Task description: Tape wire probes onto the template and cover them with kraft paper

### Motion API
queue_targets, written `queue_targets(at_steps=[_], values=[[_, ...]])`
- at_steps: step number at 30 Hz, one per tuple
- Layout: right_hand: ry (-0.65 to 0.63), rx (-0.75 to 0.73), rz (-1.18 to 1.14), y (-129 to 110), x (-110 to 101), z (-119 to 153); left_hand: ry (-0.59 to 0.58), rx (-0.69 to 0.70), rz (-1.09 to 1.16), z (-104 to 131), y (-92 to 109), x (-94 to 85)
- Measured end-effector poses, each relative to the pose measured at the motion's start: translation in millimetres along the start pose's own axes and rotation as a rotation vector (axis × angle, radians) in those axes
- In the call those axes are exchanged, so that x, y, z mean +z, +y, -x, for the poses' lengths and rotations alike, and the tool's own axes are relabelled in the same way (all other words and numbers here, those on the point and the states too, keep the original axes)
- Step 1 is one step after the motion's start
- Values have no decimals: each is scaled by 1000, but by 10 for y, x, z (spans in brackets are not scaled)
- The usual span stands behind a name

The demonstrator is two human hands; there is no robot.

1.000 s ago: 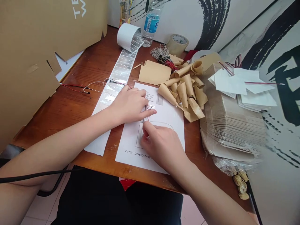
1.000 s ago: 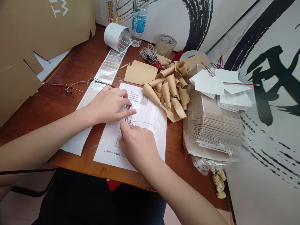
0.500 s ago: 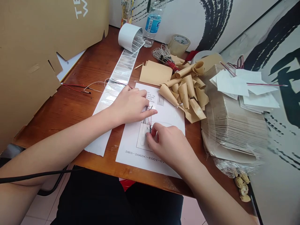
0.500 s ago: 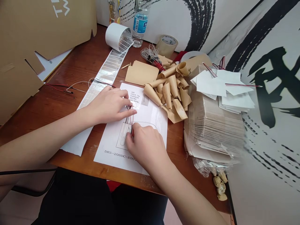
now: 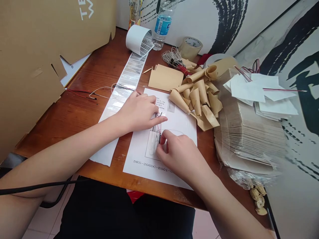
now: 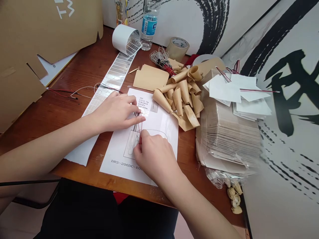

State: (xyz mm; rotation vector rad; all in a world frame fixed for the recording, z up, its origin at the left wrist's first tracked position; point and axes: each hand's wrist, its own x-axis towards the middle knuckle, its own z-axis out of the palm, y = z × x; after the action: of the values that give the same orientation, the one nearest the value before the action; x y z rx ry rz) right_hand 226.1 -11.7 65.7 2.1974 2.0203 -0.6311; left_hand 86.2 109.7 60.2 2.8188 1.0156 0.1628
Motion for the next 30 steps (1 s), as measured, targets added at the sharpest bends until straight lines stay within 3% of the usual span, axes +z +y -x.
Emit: queue_targets(at_steps=[14, 17, 21, 23, 30], values=[[71, -9, 73, 39, 14, -15, -48, 14, -28, -5, -13, -17], [267, -80, -47, 103, 22, -20, -64, 24, -38, 4, -22, -33], [601, -309, -183, 116, 103, -37, -67, 27, -48, 13, -20, -54], [668, -351, -182, 90, 142, -47, -77, 31, -59, 9, -19, -59], [709, -337, -201, 46, 146, -54, -59, 41, -10, -11, -135, 2]])
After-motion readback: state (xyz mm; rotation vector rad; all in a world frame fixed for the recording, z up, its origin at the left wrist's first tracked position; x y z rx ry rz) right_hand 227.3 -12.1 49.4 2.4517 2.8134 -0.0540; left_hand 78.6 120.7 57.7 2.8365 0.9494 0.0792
